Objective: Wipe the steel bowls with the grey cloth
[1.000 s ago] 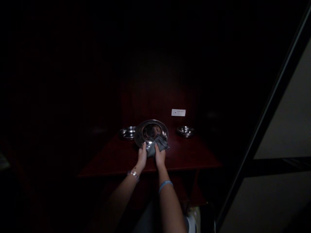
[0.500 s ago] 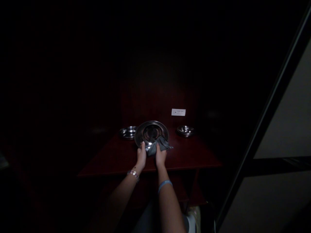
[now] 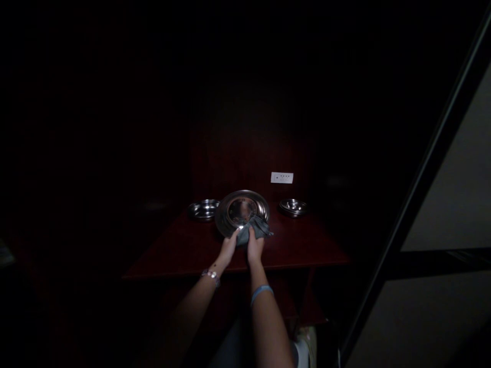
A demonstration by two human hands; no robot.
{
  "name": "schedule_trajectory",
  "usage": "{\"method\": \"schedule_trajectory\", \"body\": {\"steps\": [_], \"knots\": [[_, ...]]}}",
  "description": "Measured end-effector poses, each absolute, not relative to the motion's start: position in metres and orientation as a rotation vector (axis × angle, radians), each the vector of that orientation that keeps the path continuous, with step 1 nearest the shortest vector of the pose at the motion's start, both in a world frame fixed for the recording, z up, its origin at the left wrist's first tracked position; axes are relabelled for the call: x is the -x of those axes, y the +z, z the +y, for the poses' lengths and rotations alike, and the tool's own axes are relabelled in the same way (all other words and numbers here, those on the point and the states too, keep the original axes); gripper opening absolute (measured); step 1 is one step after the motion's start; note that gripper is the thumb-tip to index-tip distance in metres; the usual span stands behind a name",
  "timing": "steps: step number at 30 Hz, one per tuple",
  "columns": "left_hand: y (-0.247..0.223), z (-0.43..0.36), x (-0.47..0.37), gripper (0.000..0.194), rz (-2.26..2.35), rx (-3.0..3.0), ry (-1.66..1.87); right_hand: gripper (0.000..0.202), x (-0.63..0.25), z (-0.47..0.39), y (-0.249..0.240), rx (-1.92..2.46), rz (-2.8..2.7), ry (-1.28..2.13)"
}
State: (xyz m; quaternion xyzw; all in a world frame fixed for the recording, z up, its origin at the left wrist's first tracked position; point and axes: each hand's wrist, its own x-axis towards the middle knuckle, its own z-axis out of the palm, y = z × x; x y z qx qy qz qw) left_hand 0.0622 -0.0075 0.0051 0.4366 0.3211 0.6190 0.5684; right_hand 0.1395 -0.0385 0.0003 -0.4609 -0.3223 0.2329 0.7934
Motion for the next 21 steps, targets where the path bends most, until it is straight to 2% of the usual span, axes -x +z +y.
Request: {"method": "schedule_trajectory", "body": {"steps": [9, 21], "knots": [[0.0057, -0.0074, -0.0597, 0.016, 0.802, -0.9, 1.493, 0.038, -0.1389, -0.0384, -0.0026, 1.066, -0.772, 0.502], [0.006, -0.0049, -0.0613, 0.023, 0.793, -0.811, 1.532, 0.042, -0.137, -0.0436, 0.0036, 1.16, -0.679, 0.422]]}}
